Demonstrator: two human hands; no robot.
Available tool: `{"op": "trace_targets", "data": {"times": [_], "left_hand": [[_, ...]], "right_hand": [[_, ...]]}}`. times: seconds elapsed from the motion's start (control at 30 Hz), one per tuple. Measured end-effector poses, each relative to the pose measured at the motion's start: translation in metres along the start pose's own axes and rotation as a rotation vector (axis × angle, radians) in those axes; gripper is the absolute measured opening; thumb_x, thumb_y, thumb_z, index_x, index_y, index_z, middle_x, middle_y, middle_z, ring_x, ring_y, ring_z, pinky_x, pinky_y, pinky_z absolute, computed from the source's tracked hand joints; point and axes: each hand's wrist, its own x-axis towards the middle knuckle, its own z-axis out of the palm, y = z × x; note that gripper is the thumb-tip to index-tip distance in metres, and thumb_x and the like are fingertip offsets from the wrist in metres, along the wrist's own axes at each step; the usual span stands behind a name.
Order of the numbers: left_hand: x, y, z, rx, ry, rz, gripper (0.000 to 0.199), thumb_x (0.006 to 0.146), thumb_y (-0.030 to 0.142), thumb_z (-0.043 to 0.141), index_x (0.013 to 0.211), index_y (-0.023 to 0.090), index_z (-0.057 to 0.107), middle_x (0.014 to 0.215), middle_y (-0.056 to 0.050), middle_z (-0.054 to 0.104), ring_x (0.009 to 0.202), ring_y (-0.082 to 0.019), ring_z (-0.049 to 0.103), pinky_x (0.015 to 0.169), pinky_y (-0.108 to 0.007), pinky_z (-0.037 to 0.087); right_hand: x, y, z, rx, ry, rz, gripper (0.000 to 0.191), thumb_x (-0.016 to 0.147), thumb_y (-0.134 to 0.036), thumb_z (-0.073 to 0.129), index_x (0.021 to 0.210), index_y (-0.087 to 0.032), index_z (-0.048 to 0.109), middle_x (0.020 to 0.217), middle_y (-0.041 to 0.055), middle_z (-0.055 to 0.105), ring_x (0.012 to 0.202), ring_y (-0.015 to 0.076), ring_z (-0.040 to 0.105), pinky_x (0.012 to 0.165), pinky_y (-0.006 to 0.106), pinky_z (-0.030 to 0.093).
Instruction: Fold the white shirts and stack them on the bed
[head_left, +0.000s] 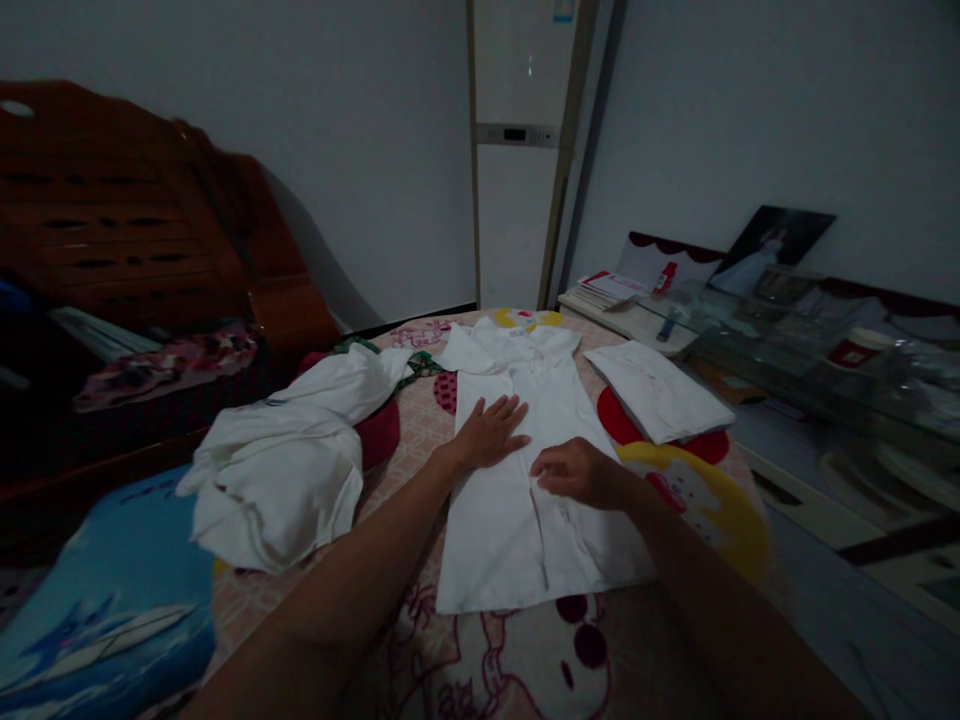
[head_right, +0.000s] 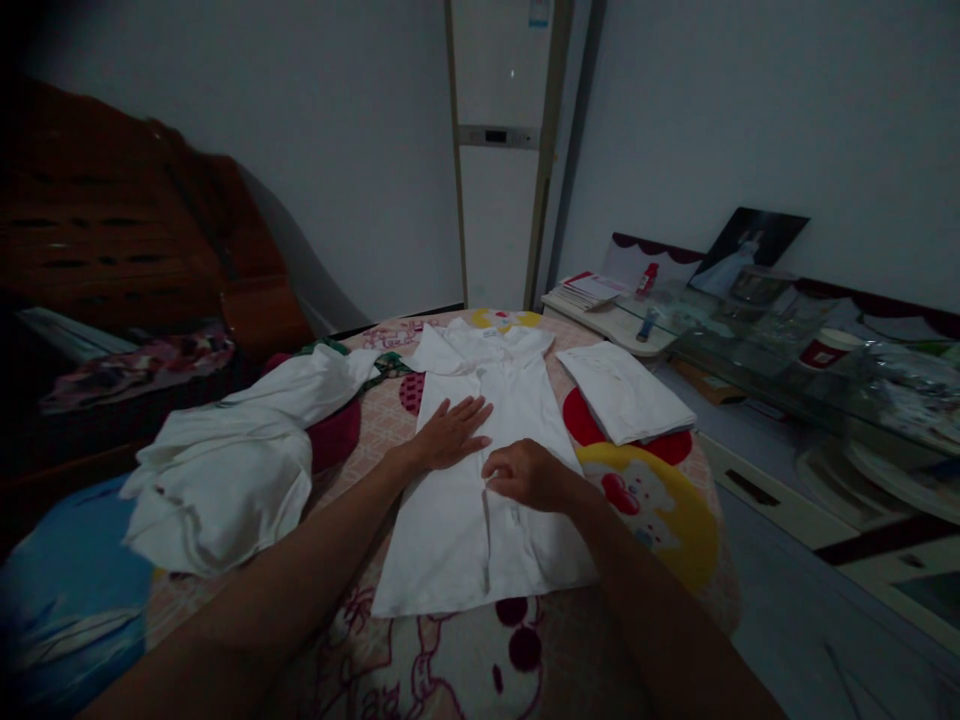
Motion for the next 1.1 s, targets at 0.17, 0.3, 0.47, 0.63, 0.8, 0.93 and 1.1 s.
{"op": "trace_targets", "data": {"times": [0.17,0.3,0.47,0.63,0.8,0.93,1.1], "left_hand": [[0.000,0.013,-0.005,-0.073,0.027,0.024,0.063,0.097,0.049,0.037,0.150,0.015,0.030,0.157,-0.017,0.025,0.145,-0.029,0.025,0.115,-0.056,0.023],[-0.002,0.041,-0.008,-0.251,0.008,0.296,0.057,0.098,0.046,0.039,0.144,0.013,0.041,0.152,-0.016,0.038,0.143,-0.024,0.032,0.118,-0.044,0.023],[-0.011,0.073,-0.007,-0.374,-0.059,0.585,0.056,0.099,0.045,0.037,0.149,0.021,0.034,0.156,-0.010,0.033,0.145,-0.021,0.026,0.119,-0.043,0.019],[-0.015,0.079,-0.007,-0.276,-0.134,0.607,0.052,0.099,0.045,0.033,0.149,0.031,0.033,0.160,-0.002,0.024,0.148,-0.024,0.017,0.119,-0.050,0.015],[-0.016,0.079,-0.010,-0.255,-0.133,0.594,0.051,0.099,0.045,0.033,0.149,0.035,0.032,0.160,0.000,0.024,0.148,-0.024,0.017,0.119,-0.049,0.016],[-0.016,0.080,-0.010,-0.256,-0.135,0.600,0.050,0.099,0.045,0.033,0.148,0.036,0.034,0.160,0.001,0.022,0.148,-0.024,0.015,0.119,-0.051,0.014],[-0.018,0.081,-0.012,-0.311,-0.133,0.620,0.050,0.098,0.046,0.039,0.147,0.036,0.037,0.159,0.000,0.024,0.148,-0.025,0.017,0.119,-0.052,0.013]], "right_hand": [[-0.007,0.053,-0.031,0.424,0.331,0.211,0.021,0.077,-0.030,0.066,0.090,-0.014,0.070,0.081,0.0067,0.071,0.064,0.0142,0.065,0.054,0.024,0.051],[-0.014,0.088,-0.047,0.715,0.428,0.315,0.023,0.077,-0.034,0.073,0.089,-0.015,0.070,0.084,0.0107,0.073,0.069,0.0189,0.070,0.060,0.031,0.058],[-0.010,0.094,-0.045,0.980,0.441,0.253,0.028,0.078,-0.034,0.072,0.097,-0.014,0.069,0.098,0.0139,0.074,0.095,0.0245,0.070,0.086,0.042,0.057],[0.007,0.104,-0.042,0.979,0.746,0.285,0.025,0.068,-0.030,0.079,0.087,-0.018,0.069,0.102,0.0092,0.071,0.107,0.0234,0.064,0.103,0.044,0.048],[0.013,0.102,-0.040,1.020,0.648,0.168,0.032,0.069,-0.039,0.078,0.094,-0.021,0.069,0.117,0.0095,0.067,0.118,0.0258,0.058,0.106,0.048,0.044],[0.019,0.102,-0.033,1.030,0.595,0.207,0.036,0.069,-0.042,0.076,0.096,-0.022,0.067,0.122,0.0101,0.065,0.120,0.0268,0.056,0.106,0.049,0.044],[0.019,0.107,-0.036,1.002,0.652,0.178,0.036,0.069,-0.042,0.077,0.098,-0.022,0.067,0.121,0.0091,0.065,0.121,0.0262,0.056,0.107,0.049,0.043]]}}
